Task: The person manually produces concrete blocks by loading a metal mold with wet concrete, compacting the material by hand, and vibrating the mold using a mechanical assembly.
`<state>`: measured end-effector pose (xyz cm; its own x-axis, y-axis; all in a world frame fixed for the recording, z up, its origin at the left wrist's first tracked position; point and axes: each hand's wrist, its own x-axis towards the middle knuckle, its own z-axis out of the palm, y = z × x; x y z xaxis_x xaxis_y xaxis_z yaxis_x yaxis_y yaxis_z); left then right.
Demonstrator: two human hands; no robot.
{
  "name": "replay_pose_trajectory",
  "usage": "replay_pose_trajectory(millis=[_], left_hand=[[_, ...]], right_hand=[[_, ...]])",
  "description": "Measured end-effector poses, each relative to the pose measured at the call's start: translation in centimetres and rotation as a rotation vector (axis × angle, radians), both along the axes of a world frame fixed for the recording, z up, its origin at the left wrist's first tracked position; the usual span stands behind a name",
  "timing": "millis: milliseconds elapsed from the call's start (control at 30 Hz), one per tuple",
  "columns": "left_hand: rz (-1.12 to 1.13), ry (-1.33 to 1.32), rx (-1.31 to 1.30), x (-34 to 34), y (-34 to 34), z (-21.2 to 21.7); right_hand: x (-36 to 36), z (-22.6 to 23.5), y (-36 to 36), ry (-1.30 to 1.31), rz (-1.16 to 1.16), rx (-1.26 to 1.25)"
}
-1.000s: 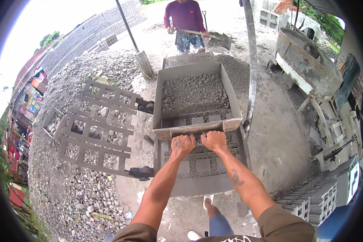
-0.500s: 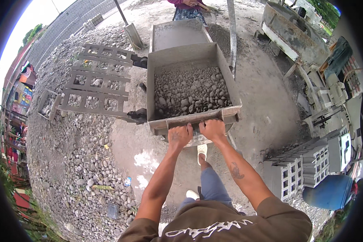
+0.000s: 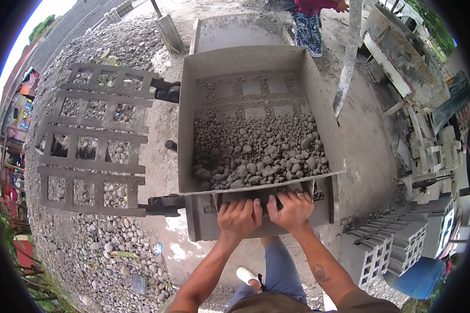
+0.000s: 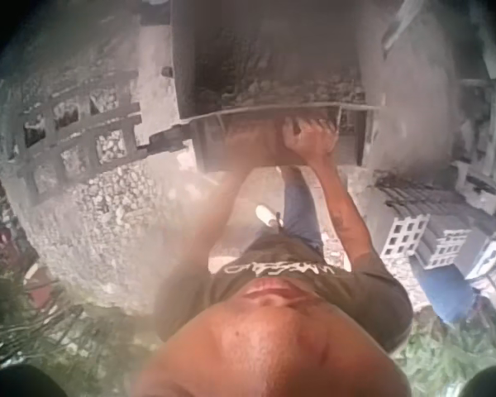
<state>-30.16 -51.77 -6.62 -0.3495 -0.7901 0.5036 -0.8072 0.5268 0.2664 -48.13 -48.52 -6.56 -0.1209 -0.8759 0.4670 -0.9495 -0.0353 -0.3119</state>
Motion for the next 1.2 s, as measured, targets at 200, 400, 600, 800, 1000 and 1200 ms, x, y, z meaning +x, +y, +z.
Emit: replay_pose_trajectory(millis=[200, 400, 600, 800, 1000, 1200], left_hand=[[0.076, 0.057, 0.001, -6.1, -27.1, 1.0], [0.167, -0.078, 0.384, -5.3, -25.6, 1.7], [0.097, 0.074, 0.241, -3.6, -18.7, 1.0], [0.118, 0.046, 0.279, -4.2, -18.4, 1.7], [0.143, 0.024, 0.305, -3.5, -18.3, 0.7], [0.166, 0.019, 0.308, -3.9, -18.1, 1.4]], right_hand=[[-5.7, 1.5, -27.5, -0.130, 0.010, 0.159], [-5.2, -0.3, -25.2, -0.155, 0.087, 0.168], [-2.3, 6.5, -19.6, -0.501, 0.330, -0.008], [4.2, 6.1, -40.4, -0.073, 0.675, 0.167], [6.6, -4.0, -45.2, 0.340, 0.770, 0.094], [-6.7, -3.0, -46.2, 0.451, 0.950, 0.242]])
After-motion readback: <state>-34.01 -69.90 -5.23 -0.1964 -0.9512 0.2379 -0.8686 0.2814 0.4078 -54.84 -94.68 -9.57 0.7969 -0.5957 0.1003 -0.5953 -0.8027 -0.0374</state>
